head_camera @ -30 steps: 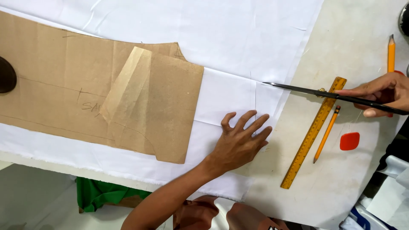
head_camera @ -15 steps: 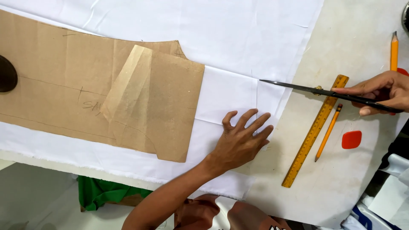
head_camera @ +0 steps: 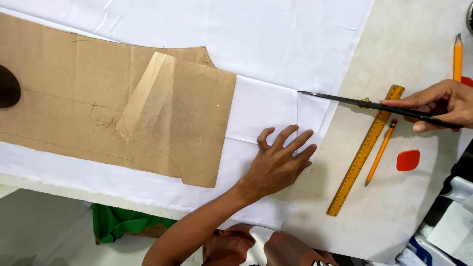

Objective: Cutting white fabric with scissors following a paper pattern on a work table.

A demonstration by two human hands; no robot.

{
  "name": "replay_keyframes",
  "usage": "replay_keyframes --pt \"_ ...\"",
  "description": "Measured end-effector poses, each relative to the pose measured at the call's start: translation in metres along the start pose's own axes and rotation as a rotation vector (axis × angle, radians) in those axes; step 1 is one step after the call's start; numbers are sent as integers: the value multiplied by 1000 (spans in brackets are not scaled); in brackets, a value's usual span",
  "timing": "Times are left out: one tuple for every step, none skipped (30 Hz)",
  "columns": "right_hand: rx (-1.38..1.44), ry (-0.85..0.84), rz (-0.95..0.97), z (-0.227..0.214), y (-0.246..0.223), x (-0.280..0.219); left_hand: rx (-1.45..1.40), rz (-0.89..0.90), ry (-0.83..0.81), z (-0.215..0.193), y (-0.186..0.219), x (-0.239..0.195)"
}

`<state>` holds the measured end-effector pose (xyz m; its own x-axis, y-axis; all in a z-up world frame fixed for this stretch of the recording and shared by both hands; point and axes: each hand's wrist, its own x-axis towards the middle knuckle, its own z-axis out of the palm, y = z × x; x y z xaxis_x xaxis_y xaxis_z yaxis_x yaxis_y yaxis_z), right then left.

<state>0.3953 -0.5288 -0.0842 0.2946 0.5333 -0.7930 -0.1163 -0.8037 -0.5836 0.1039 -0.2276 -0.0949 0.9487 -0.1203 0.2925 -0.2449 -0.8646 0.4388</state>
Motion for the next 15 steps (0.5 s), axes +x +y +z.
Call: replay_keyframes --pt "1 0 0 0 2 0 0 0 -1 0 0 0" --pt "-1 -5 -3 -1 4 1 1 0 2 -1 0 0" --pt "-3 -10 -5 -1 6 1 1 -1 6 -1 0 1" --pt "-3 -10 -5 -3 10 1 2 0 6 -1 0 1" --pt "-10 -14 -18 -4 15 2 -3 1 3 -1 0 1" --pt "-17 -19 -31 -6 19 2 -9 3 0 -1 0 1" --pt "-16 -18 -31 -4 13 0 -9 3 0 -1 1 1" --pt "-18 -5 1 -2 7 -1 -19 1 3 -1 1 1" --pt "-19 9 32 0 1 -2 -29 -1 6 -1 1 0" --pt "-19 9 32 -3 7 -2 -28 0 5 0 1 0" --pt "-33 -7 1 -5 13 -2 -40 10 15 1 2 -1" --pt "-48 -23 -31 -8 18 -2 -52 20 27 3 2 -2" --pt "-50 -22 -33 -9 23 -4 -51 20 28 6 3 -5" --pt "-64 -9 -54 -10 27 -5 -89 57 28 9 3 -7" --pt "-77 5 -76 -10 32 -6 -127 94 28 11 4 -10"
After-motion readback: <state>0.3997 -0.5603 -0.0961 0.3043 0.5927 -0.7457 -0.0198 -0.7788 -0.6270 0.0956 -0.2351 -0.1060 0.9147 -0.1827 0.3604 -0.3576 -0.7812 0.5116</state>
